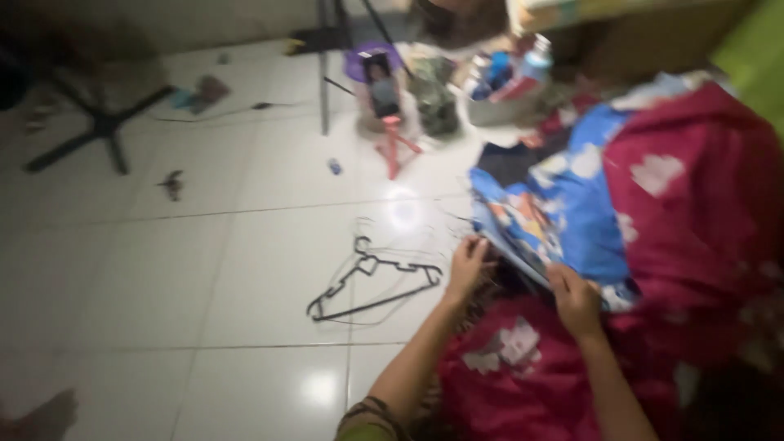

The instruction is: Sorting clothes and hangers on the floor.

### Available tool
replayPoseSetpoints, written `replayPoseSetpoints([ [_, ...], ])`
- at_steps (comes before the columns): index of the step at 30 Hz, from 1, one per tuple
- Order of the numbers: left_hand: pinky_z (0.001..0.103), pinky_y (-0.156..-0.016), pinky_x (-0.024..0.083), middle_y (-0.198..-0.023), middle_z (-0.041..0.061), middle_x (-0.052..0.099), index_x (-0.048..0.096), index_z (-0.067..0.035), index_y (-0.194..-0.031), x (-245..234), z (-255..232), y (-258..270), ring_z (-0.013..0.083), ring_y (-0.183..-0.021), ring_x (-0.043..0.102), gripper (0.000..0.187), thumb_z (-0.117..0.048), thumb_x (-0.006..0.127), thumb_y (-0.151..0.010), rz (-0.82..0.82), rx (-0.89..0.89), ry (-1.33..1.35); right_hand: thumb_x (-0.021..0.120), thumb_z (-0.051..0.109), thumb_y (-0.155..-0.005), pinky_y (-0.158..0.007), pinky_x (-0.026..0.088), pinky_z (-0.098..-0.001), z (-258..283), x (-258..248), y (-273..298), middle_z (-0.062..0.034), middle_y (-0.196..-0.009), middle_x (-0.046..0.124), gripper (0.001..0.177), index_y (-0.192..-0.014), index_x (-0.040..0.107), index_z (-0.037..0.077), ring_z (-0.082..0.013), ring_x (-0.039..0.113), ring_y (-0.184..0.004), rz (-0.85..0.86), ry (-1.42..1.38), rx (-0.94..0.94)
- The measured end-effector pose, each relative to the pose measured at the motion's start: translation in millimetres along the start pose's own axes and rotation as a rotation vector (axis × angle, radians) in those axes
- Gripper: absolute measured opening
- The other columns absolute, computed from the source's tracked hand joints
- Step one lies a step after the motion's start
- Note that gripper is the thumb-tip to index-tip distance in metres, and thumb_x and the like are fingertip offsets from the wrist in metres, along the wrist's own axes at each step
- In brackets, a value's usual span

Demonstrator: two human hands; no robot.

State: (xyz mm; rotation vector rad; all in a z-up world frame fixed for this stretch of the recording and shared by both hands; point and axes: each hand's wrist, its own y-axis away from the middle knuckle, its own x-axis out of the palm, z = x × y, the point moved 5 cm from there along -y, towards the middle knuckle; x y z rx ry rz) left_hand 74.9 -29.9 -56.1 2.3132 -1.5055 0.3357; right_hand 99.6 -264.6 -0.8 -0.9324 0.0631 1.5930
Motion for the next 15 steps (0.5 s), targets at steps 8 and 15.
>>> replayPoseSetpoints([
  [8, 0.034, -0.081, 0.053, -0.111, 0.015, 0.054, 0.051, -0.001, -0.118, 9, -63, 11, 0.0259, -0.092, 0.059, 0.045, -0.019, 0.078, -0.086, -0.458, 0.594, -0.515, 0.067, 0.023, -0.098, -0.072, 0.054, -0.0441, 6, -2, 0, -0.0196, -0.088, 0.071, 0.023, -0.116, 0.073, 0.009, -0.0367, 0.072, -0.080, 0.020, 0.046, 0.013],
  [15, 0.031, -0.086, 0.051, -0.112, 0.009, 0.062, 0.053, -0.002, -0.127, 61, -13, -15, 0.0156, -0.098, 0.059, 0.021, -0.014, 0.050, -0.110, 0.141, 0.528, -0.138, 0.060, 0.021, -0.104, -0.079, 0.054, -0.0410, -18, 11, 9, -0.0190, -0.101, 0.072, 0.027, -0.126, 0.067, 0.007, -0.0334, 0.073, -0.091, 0.059, -0.142, -0.024],
])
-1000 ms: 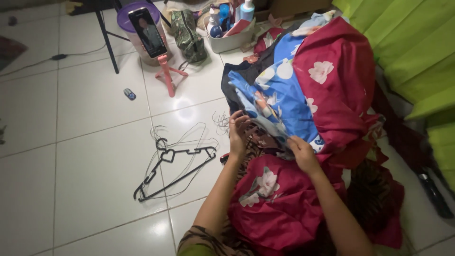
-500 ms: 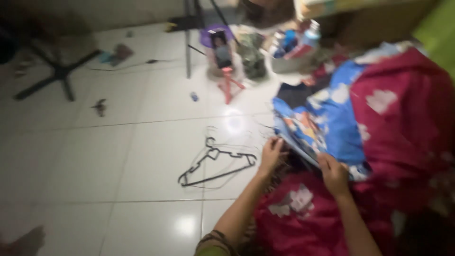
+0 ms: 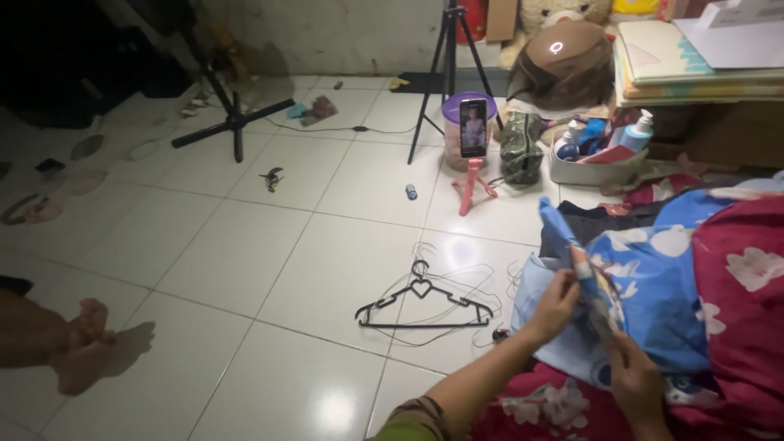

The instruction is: Sorting clothes and hangers on the floor.

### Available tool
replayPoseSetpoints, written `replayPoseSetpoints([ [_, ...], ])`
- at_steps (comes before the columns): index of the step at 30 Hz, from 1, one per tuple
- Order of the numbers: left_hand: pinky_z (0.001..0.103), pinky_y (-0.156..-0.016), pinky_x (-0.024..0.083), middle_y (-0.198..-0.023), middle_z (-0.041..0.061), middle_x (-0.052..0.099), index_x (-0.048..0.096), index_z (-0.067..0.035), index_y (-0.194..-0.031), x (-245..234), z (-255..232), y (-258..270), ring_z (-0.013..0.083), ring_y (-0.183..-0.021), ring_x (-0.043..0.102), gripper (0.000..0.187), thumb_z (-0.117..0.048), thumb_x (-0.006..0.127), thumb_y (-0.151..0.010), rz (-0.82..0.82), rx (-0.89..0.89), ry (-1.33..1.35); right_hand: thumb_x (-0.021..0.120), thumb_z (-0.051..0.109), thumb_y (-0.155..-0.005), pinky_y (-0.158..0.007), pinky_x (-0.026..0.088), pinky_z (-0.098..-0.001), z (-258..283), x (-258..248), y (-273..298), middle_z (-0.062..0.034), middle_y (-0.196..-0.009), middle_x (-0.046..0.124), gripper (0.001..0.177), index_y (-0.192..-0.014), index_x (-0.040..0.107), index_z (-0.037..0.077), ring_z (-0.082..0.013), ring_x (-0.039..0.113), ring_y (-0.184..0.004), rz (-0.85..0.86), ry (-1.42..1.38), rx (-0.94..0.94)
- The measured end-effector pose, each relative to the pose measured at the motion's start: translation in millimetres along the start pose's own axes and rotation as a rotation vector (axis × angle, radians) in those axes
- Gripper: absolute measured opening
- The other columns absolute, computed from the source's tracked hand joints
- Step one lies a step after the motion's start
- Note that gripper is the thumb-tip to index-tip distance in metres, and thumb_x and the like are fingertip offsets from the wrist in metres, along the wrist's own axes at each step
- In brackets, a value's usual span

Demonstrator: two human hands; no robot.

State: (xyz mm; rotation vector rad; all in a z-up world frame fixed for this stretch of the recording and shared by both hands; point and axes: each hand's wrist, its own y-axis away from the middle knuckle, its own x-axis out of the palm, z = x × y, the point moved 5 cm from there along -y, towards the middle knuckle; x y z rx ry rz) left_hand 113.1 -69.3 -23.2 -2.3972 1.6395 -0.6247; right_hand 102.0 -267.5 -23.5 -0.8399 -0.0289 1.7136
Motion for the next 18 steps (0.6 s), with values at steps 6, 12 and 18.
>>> replayPoseSetpoints([
  [6, 0.035, -0.081, 0.048, -0.097, 0.014, 0.062, 0.058, 0.001, -0.121, 23, -18, 29, 0.0225, -0.089, 0.060, 0.024, -0.021, 0.049, -0.116, 0.023, -0.048, -0.178, 0.057, 0.025, -0.113, -0.080, 0.053, -0.0424, -9, 14, 17, -0.0231, -0.098, 0.071, 0.029, -0.128, 0.069, 0.004, -0.0369, 0.070, -0.086, -0.075, 0.108, 0.038],
  [12, 0.040, -0.081, 0.051, -0.094, 0.018, 0.062, 0.060, 0.000, -0.112, 42, -49, 46, 0.0271, -0.082, 0.061, 0.024, -0.024, 0.062, -0.112, 0.152, 0.090, -0.360, 0.054, 0.025, -0.113, -0.081, 0.051, -0.0453, 14, 9, 14, -0.0260, -0.108, 0.069, 0.032, -0.129, 0.067, 0.001, -0.0396, 0.069, -0.096, -0.146, 0.038, 0.126],
  [18, 0.042, -0.084, 0.055, -0.119, 0.020, 0.062, 0.049, -0.005, -0.141, 50, -33, 43, 0.0366, -0.091, 0.068, 0.049, -0.008, 0.061, -0.093, 0.157, -0.031, -0.317, 0.052, 0.023, -0.110, -0.095, 0.047, -0.0444, 15, -11, -2, -0.0188, -0.114, 0.059, 0.023, -0.116, 0.062, 0.003, -0.0351, 0.058, -0.107, -0.165, 0.022, -0.109],
])
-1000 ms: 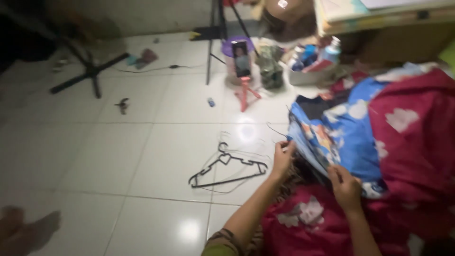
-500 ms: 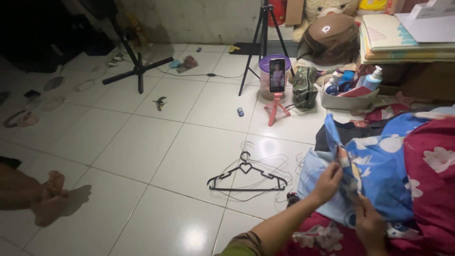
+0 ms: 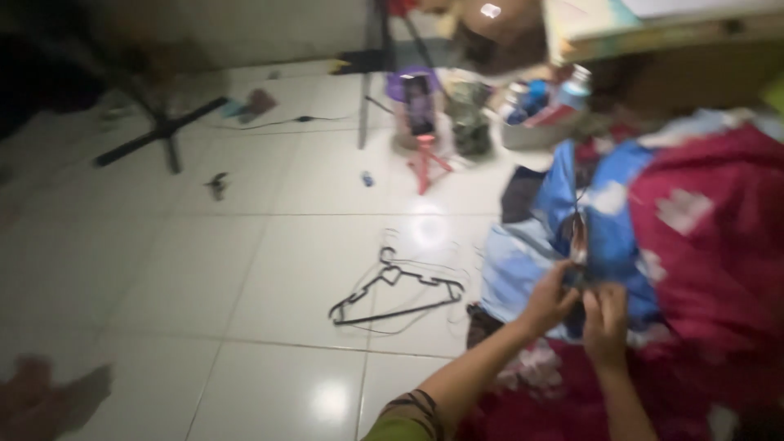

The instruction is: Sorting clothes and hangers on the floor.

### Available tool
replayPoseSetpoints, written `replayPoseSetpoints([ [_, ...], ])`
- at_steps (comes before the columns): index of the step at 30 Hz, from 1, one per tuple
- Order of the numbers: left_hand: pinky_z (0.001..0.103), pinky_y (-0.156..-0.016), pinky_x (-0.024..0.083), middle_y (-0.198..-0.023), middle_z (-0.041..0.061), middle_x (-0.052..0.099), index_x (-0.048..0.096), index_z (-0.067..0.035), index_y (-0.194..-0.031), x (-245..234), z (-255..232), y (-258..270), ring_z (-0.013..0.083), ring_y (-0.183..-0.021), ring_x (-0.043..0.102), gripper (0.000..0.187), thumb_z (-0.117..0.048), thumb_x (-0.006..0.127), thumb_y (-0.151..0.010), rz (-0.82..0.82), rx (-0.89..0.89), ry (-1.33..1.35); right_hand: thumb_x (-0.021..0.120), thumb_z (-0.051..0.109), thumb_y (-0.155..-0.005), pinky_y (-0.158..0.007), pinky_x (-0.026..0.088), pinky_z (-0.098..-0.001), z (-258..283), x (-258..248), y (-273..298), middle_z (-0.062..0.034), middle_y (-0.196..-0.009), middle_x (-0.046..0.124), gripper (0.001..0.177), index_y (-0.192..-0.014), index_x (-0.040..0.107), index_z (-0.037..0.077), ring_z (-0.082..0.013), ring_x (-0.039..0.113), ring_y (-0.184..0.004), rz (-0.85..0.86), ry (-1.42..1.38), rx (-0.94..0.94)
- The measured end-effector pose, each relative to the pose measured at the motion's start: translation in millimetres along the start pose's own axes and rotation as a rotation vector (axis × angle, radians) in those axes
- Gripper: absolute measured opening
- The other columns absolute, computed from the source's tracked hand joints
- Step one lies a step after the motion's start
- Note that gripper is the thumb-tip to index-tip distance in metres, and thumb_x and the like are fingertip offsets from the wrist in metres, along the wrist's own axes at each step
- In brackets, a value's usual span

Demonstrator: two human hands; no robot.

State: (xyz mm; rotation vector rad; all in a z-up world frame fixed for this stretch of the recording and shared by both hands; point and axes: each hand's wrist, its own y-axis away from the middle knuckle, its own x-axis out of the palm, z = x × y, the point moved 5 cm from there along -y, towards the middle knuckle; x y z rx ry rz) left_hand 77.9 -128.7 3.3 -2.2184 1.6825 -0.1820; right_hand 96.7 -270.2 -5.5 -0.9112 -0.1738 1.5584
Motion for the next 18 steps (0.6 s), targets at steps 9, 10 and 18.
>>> replayPoseSetpoints([
  [9, 0.046, -0.077, 0.053, -0.112, 0.016, 0.066, 0.063, -0.013, -0.125, 27, -56, 10, 0.0391, -0.088, 0.065, 0.044, -0.010, 0.071, -0.082, 0.308, 0.397, -0.254, 0.051, 0.022, -0.119, -0.105, 0.044, -0.0434, 69, -86, -106, -0.0185, -0.126, 0.055, 0.028, -0.135, 0.054, -0.001, -0.0317, 0.053, -0.122, -0.227, 0.102, -0.177],
  [10, 0.046, -0.077, 0.053, -0.112, 0.016, 0.066, 0.063, -0.013, -0.125, 29, -51, 9, 0.0391, -0.088, 0.065, 0.044, -0.010, 0.071, -0.082, 0.324, 0.400, -0.237, 0.051, 0.022, -0.119, -0.105, 0.044, -0.0434, 65, -90, -115, -0.0185, -0.126, 0.055, 0.028, -0.135, 0.054, -0.001, -0.0317, 0.053, -0.122, -0.234, 0.122, -0.167],
  [18, 0.046, -0.092, 0.038, -0.068, 0.003, 0.059, 0.058, -0.012, -0.086, 0, -61, 17, 0.0240, -0.066, 0.061, 0.031, -0.033, 0.081, -0.088, 0.202, 0.518, -0.547, 0.044, 0.015, -0.115, -0.081, 0.049, -0.0418, 6, -104, -158, -0.0150, -0.088, 0.059, 0.032, -0.092, 0.060, -0.001, -0.0304, 0.061, -0.085, -0.325, 0.190, -0.003],
])
